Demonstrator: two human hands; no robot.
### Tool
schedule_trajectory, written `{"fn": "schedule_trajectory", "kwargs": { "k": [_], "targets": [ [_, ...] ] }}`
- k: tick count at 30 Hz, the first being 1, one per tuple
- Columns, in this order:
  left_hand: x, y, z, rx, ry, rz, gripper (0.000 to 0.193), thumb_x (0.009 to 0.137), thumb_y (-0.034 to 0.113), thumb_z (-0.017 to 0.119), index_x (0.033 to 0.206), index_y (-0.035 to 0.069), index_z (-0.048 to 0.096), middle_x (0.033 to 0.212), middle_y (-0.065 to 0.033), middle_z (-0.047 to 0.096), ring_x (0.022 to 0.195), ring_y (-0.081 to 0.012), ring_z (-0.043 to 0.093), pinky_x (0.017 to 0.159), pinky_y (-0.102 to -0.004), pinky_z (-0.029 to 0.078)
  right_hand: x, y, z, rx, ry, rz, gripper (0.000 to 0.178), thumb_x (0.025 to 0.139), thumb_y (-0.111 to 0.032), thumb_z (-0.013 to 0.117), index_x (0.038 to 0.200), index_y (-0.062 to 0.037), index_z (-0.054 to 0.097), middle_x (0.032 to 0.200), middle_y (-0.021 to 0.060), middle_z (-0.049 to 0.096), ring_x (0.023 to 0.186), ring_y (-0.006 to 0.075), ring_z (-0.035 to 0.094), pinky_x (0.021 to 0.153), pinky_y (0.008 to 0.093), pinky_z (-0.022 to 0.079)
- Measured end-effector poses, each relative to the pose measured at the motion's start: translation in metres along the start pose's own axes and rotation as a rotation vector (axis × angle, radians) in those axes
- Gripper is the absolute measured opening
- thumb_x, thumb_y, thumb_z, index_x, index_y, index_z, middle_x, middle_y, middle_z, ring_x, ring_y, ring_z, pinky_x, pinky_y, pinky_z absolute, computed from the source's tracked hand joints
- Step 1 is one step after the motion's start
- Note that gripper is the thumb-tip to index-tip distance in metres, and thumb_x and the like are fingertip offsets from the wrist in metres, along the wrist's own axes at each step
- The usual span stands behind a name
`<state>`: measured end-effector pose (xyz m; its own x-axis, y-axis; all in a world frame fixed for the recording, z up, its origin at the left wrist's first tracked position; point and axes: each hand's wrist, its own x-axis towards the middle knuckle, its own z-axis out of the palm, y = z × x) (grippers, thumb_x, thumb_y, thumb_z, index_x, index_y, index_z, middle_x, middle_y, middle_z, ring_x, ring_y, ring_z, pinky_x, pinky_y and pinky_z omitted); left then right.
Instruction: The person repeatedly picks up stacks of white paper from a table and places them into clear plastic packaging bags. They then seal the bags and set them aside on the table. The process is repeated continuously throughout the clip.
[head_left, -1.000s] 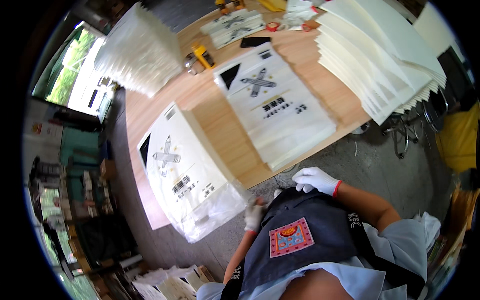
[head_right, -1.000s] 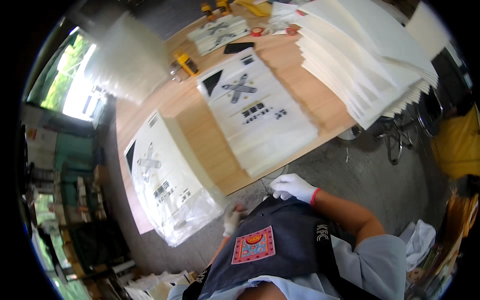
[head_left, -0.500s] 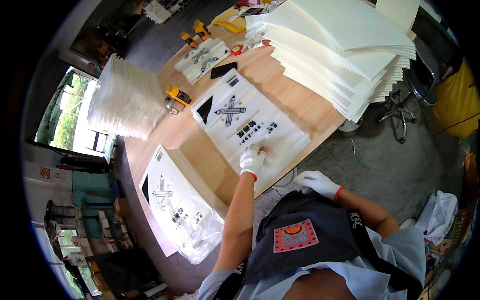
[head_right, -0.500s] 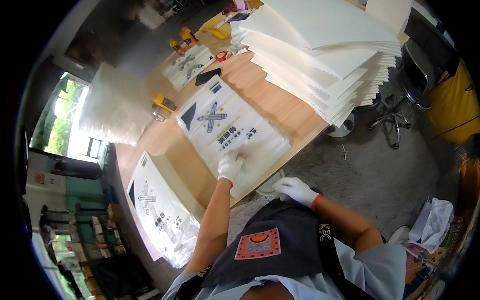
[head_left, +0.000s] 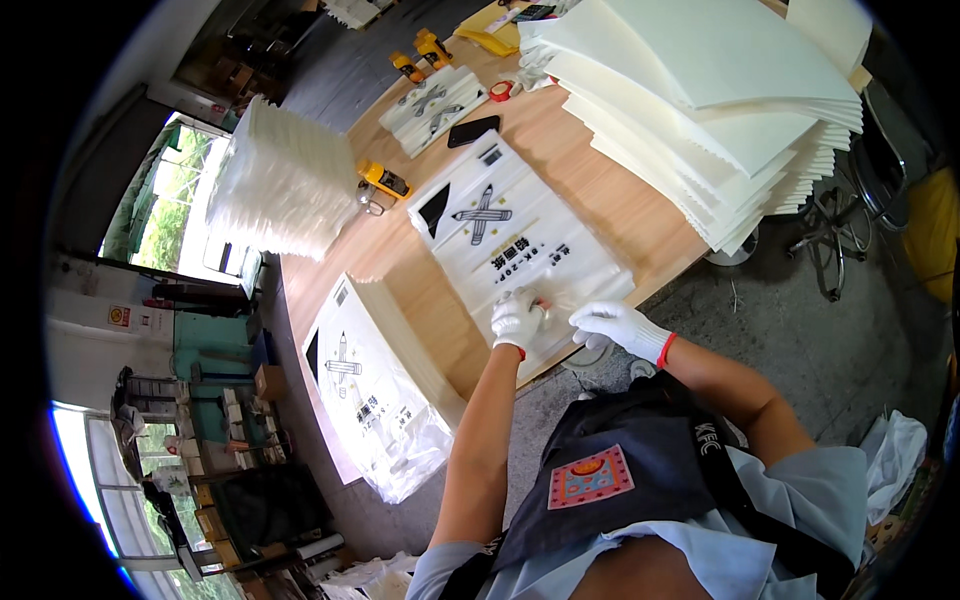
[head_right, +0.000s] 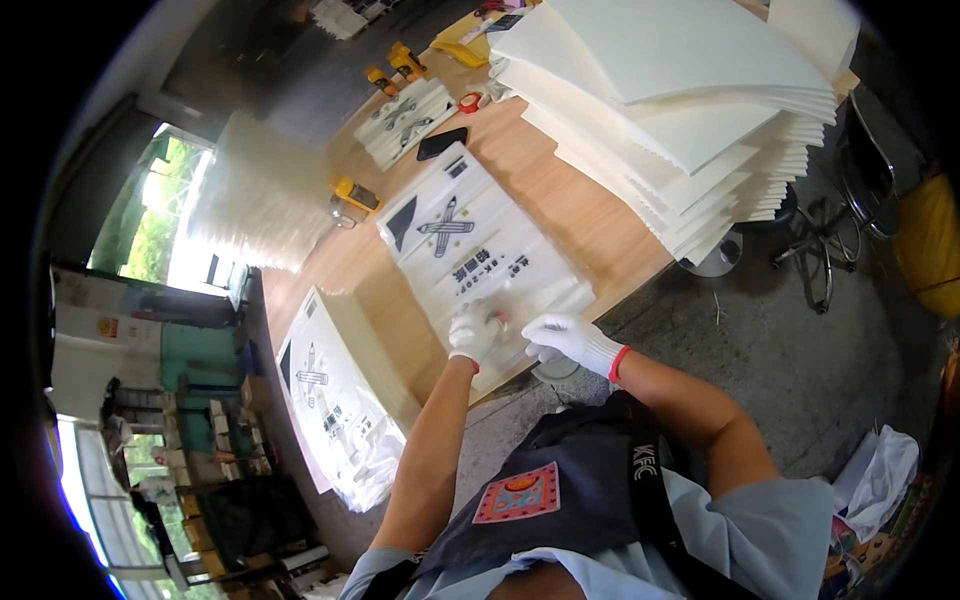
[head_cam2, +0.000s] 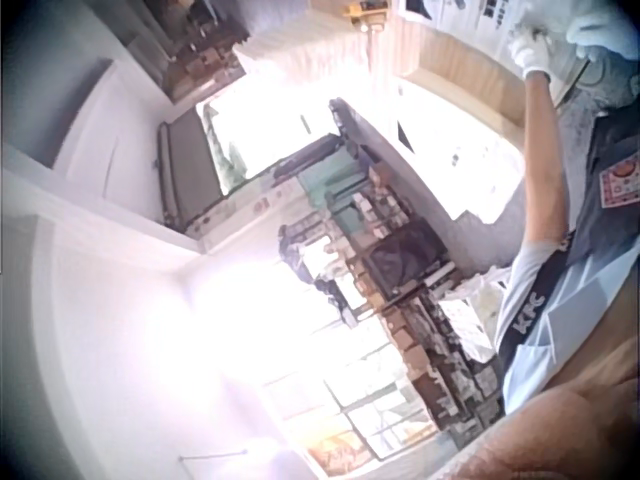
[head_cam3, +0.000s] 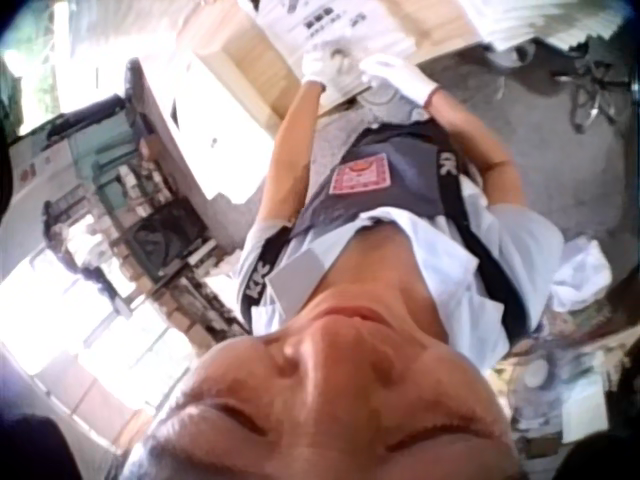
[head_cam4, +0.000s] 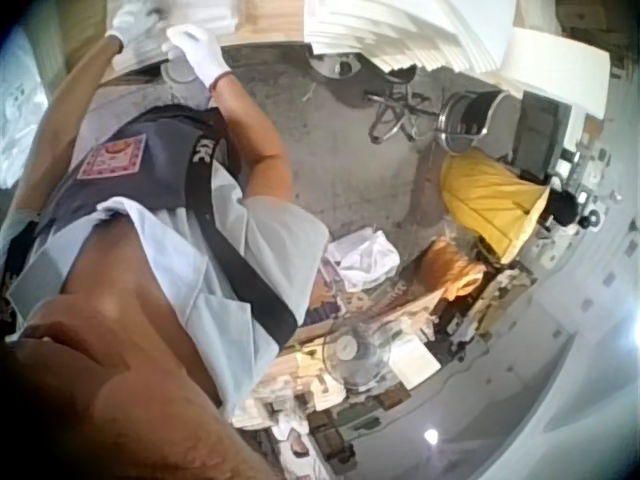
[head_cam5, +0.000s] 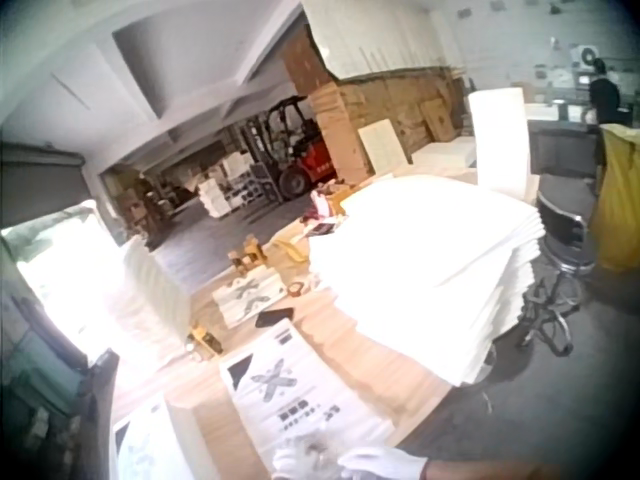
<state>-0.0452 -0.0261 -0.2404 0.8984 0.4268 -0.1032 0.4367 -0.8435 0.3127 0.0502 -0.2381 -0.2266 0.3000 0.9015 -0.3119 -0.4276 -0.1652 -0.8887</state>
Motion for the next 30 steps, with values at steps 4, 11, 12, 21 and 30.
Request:
{"fn": "schedule_trajectory", "kwargs": {
  "k": [4,11,12,21,30],
  "targets": [
    [0.004,-0.003,-0.011,-0.293,-0.010,-0.086,0.017,0.081,0.026,0.062,0.087,0.010,0.066,0.089,-0.0090,0.068,0.089,-0.0271,0.062,0.079,-0.0359,0.047,-0.012,0.002,0.001,0.043,0.025,0.059,0.027,0.093,-0.024,0.054,0.110,-0.0036,0.062,0.093,0.0082,0.067,0.074,0.0143,0.063,0.069,0.0265,0.051],
    [0.025,-0.023,-0.042,-0.435,-0.004,-0.060,0.015,0.084,0.011,0.056,0.092,0.001,0.065,0.091,-0.0132,0.068,0.089,-0.0178,0.064,0.077,-0.0318,0.049,0.041,-0.029,0.035,0.016,0.158,0.123,0.038,0.089,-0.040,0.057,0.109,-0.0088,0.064,0.097,0.0071,0.067,0.079,0.0128,0.062,0.070,0.0285,0.050],
    [0.031,-0.030,-0.039,-0.475,0.034,0.002,0.016,0.084,0.011,0.056,0.092,0.000,0.065,0.093,-0.0133,0.068,0.090,-0.0181,0.064,0.077,-0.0322,0.049,0.053,-0.041,0.042,-0.013,0.206,0.083,0.040,0.090,-0.042,0.055,0.110,-0.0090,0.064,0.098,0.0077,0.067,0.081,0.0146,0.063,0.071,0.0296,0.051],
    [0.053,-0.006,-0.145,-1.521,0.097,0.136,0.019,0.091,0.007,0.051,0.111,0.007,0.052,0.090,-0.0074,0.065,0.064,-0.0073,0.051,0.059,-0.0231,0.043,0.042,-0.022,-0.006,-1.137,0.369,0.275,0.057,0.094,-0.052,0.031,0.117,-0.0081,0.060,0.115,0.0188,0.061,0.104,0.0348,0.059,0.092,0.0423,0.043],
    [0.044,0.049,-0.133,-1.164,-0.076,0.272,0.032,0.088,0.001,0.055,0.120,0.005,0.050,0.094,-0.0034,0.067,0.057,-0.0029,0.046,0.050,-0.0189,0.037,0.086,-0.071,0.040,-1.511,0.463,-0.179,0.041,0.092,-0.029,0.043,0.127,-0.0104,0.054,0.124,0.0172,0.055,0.120,0.0282,0.049,0.100,0.0351,0.037]
  ]
}}
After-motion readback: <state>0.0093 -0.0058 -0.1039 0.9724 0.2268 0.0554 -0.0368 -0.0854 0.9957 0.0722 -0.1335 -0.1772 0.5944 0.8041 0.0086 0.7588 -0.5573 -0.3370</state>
